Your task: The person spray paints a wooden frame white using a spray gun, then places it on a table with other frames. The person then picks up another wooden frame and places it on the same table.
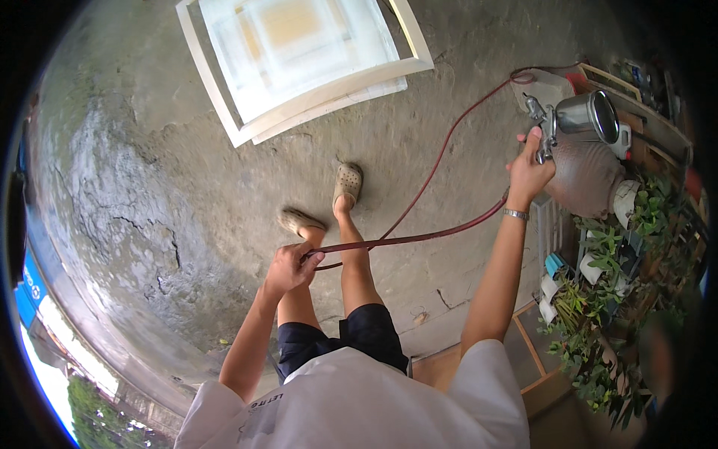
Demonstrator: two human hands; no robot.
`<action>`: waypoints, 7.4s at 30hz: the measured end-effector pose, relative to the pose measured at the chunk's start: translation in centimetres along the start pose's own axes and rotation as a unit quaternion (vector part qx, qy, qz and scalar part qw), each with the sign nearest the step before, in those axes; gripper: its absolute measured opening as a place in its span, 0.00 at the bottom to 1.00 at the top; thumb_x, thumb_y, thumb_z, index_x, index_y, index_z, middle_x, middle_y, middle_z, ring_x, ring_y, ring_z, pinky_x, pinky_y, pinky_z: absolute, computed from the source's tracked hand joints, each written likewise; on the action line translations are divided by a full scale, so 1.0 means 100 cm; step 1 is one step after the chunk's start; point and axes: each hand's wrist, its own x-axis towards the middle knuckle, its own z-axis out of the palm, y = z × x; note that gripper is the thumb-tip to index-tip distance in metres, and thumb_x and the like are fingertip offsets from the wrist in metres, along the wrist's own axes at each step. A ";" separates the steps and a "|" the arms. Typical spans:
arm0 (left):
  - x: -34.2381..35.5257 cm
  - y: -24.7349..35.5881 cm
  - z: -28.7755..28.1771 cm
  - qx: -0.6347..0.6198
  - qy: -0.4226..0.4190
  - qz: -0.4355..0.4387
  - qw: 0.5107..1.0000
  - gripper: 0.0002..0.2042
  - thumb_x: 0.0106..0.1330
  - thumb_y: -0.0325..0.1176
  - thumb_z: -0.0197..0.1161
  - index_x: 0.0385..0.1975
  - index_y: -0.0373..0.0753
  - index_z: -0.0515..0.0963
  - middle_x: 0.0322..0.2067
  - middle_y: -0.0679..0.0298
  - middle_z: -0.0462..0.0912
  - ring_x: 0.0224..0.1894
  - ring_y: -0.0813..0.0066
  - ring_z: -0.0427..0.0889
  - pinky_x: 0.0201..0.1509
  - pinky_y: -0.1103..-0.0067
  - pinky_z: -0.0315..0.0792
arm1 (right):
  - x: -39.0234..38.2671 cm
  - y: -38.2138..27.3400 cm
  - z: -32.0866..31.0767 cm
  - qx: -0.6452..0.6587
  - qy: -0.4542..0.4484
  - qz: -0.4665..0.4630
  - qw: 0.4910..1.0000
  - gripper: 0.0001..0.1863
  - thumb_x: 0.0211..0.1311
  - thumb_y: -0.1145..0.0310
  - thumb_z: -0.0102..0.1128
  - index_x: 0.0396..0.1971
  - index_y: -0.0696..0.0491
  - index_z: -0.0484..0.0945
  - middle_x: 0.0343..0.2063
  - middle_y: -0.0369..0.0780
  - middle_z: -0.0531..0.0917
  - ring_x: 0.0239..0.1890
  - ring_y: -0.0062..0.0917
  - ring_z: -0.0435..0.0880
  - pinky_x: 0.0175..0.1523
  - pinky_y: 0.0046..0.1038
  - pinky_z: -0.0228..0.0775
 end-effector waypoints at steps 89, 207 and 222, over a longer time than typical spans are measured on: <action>-0.070 -0.099 -0.054 -0.118 0.178 -0.166 0.963 0.32 0.78 0.51 0.48 0.13 0.32 0.62 0.11 0.61 0.55 0.18 0.75 0.54 0.21 0.69 0.55 | -0.127 -0.057 0.092 -0.008 -0.187 0.004 0.982 0.28 0.68 0.48 0.60 0.19 0.59 0.78 0.11 0.35 0.75 0.08 0.17 0.68 0.12 0.24 0.55; -0.096 0.029 -0.211 -0.419 0.273 -0.318 0.806 0.26 0.74 0.52 0.55 0.17 0.39 0.64 0.16 0.74 0.63 0.22 0.85 0.57 0.25 0.80 0.51 | -0.152 -0.362 0.433 0.179 -0.425 -0.149 0.875 0.22 0.67 0.54 0.64 0.25 0.60 0.79 0.13 0.38 0.76 0.17 0.20 0.70 0.26 0.26 0.65; -0.032 0.059 -0.225 -0.391 0.209 -0.316 0.839 0.25 0.72 0.49 0.59 0.18 0.37 0.63 0.16 0.73 0.60 0.23 0.83 0.56 0.25 0.78 0.51 | -0.041 -0.312 0.434 0.116 -0.260 -0.162 0.945 0.20 0.67 0.56 0.65 0.27 0.60 0.79 0.15 0.38 0.77 0.18 0.22 0.74 0.28 0.26 0.67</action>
